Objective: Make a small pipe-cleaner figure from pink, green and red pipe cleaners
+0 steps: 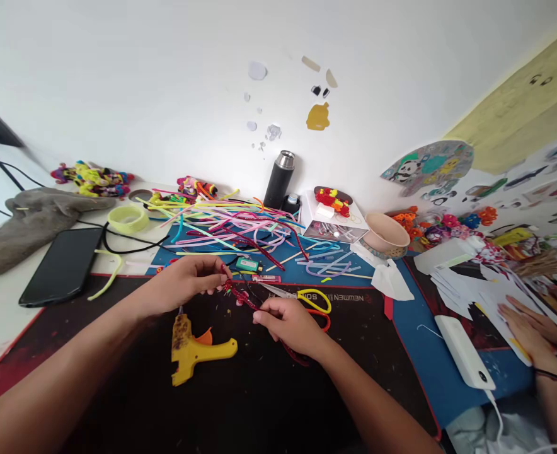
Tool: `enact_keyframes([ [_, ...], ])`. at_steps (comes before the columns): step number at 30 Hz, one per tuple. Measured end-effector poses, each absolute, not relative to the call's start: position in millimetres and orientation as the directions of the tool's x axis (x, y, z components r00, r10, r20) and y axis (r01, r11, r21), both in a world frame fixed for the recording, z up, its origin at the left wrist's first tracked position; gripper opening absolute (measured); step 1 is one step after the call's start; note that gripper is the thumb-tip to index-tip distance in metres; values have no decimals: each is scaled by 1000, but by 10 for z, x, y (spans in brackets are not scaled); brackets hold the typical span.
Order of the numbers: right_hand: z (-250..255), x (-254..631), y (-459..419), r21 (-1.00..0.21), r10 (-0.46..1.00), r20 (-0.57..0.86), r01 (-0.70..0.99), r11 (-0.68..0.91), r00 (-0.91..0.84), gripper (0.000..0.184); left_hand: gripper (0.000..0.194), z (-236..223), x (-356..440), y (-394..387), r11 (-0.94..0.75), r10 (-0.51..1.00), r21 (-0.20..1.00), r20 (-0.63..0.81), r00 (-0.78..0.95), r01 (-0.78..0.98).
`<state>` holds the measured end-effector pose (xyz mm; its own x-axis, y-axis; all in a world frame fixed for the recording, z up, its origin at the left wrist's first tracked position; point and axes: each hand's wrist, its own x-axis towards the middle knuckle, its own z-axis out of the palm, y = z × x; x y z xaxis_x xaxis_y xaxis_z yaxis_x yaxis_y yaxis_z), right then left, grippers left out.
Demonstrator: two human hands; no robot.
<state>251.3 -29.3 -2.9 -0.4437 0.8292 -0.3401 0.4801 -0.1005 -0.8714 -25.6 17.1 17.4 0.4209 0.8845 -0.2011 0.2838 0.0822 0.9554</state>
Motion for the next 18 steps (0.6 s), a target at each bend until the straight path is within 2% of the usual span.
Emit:
enact_keyframes([
  [5,-2,2523,-192,-903,862,-288,418,-99,-417,30,37,168,-355,187,153,891,971,-216,399,184],
  [11,116,2502,25,-832,897,-173,547,88,-407,30,49,2,-614,190,201,919,968,-239,313,148],
  [18,268,2489,434,-725,939,17,643,248,-343,31,43,20,-1082,15,276,946,946,-299,126,170],
])
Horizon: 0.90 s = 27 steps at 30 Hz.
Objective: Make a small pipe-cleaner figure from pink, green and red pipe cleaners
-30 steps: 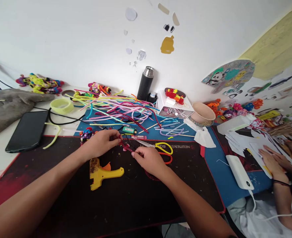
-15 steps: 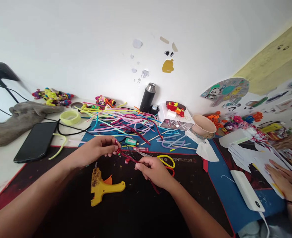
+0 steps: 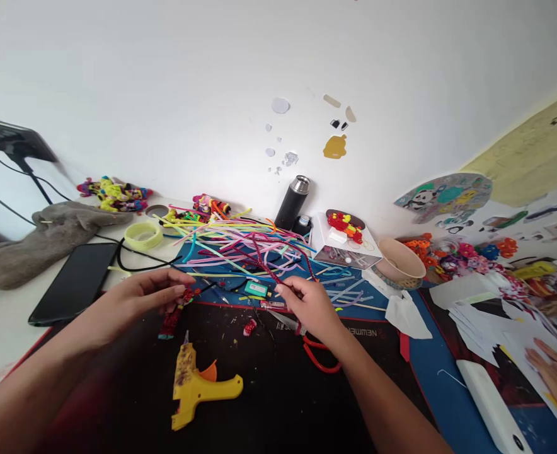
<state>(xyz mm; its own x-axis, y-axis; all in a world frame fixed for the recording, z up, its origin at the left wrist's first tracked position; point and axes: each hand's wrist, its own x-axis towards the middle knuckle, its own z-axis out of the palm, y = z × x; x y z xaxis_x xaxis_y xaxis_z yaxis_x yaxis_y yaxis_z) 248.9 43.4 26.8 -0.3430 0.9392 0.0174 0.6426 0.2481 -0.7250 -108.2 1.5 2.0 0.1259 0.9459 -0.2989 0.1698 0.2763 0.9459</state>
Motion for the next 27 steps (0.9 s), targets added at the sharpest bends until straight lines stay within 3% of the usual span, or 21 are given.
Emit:
enact_keyframes([
  [8,363,2474,1091,-429,889,321,787,443,-326,25,58,300,-920,15,319,937,929,-339,88,187],
  [13,177,2508,978,-560,910,363,735,384,-199,29,50,406,-637,106,241,959,958,-260,110,155],
  [15,56,2533,801,-604,918,308,694,392,-250,27,51,402,-546,142,212,962,964,-235,139,161],
  [18,-60,2582,564,-599,912,246,688,410,-329,27,55,377,-425,186,179,957,966,-215,195,189],
  [23,49,2737,479,-542,933,185,760,359,-309,29,57,320,-269,223,127,945,969,-184,272,213],
  [27,209,2905,499,-535,940,221,773,341,-261,28,57,267,-180,224,99,944,967,-167,286,236],
])
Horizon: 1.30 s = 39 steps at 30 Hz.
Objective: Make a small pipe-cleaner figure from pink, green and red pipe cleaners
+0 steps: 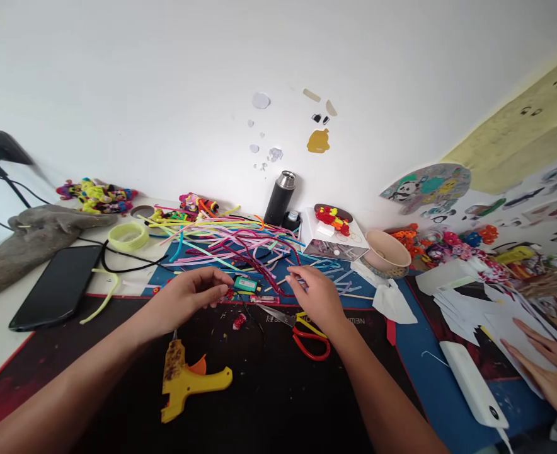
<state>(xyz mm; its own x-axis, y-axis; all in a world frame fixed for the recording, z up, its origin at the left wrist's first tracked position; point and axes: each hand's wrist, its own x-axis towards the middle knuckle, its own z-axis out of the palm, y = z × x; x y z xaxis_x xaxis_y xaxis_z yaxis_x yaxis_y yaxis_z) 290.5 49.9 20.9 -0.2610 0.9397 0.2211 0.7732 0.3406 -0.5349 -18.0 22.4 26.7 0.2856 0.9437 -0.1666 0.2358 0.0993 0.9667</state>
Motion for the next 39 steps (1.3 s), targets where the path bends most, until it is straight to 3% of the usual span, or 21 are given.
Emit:
enact_keyframes([
  [5,125,3017,276,-765,972,224,605,221,-72,29,52,246,-38,154,74,944,961,-154,291,267],
  [7,5,2987,103,-874,994,105,474,109,-36,33,47,260,46,108,59,939,957,-149,309,283],
  [10,-145,2865,-163,-954,984,-89,298,-40,-154,36,40,290,196,37,18,924,952,-132,359,305],
  [15,-138,2636,-353,-984,926,-153,135,-112,-345,37,30,267,409,-59,-45,913,959,-74,400,280],
  [23,-124,2508,-242,-986,952,-152,103,-128,-266,35,31,286,425,-137,-37,942,965,-52,330,259],
  [34,-158,2493,-77,-988,935,-153,50,-145,-320,39,26,315,446,-90,-30,929,968,-65,364,248],
  [39,-145,2480,-4,-983,933,-182,28,-182,-311,40,30,267,385,49,-77,911,927,-84,403,366],
])
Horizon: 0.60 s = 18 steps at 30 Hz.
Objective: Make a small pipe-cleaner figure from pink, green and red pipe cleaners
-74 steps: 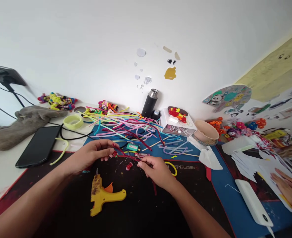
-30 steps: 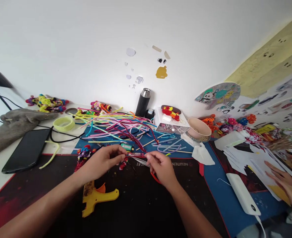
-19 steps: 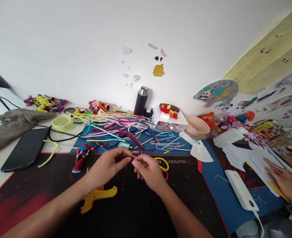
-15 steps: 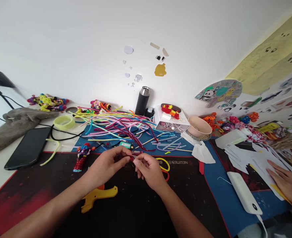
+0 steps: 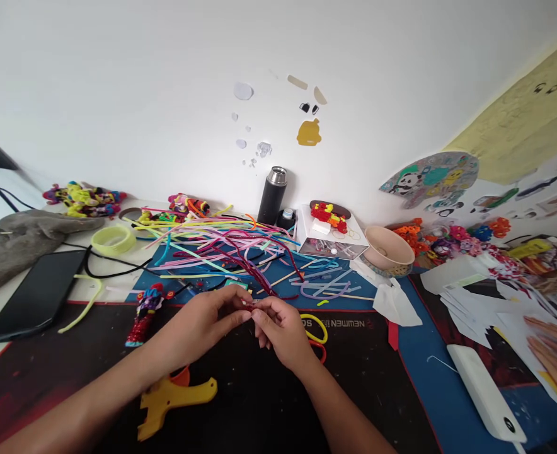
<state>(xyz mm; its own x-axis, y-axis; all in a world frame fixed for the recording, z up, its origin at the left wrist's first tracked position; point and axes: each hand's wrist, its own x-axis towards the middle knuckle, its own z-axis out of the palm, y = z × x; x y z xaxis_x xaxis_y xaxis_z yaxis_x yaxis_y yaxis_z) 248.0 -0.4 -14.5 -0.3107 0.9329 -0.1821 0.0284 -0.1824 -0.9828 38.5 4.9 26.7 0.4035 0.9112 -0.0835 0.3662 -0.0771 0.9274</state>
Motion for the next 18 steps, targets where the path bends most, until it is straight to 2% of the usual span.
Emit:
enact_keyframes([
  [3,-187,2511,28,-976,943,-212,4,-219,-258,47,38,289,283,374,-188,950,796,-2,313,576],
  [7,-271,2568,24,-968,953,-240,-33,-250,-184,53,52,333,191,1144,-357,934,450,175,311,818],
  [9,-290,2596,6,-970,960,-230,-47,-240,-158,53,63,302,192,1537,-410,912,279,137,387,868],
  [12,-293,2641,-16,-973,968,-212,-64,-222,-131,55,80,166,232,1940,-435,897,93,-40,440,896],
  [15,-300,2682,-21,-973,972,-207,-85,-216,-108,55,77,3,252,2090,-471,876,58,-92,474,880],
  [18,-315,2695,-24,-971,972,-211,-89,-221,-104,54,50,-56,222,2117,-478,875,29,-70,479,878],
])
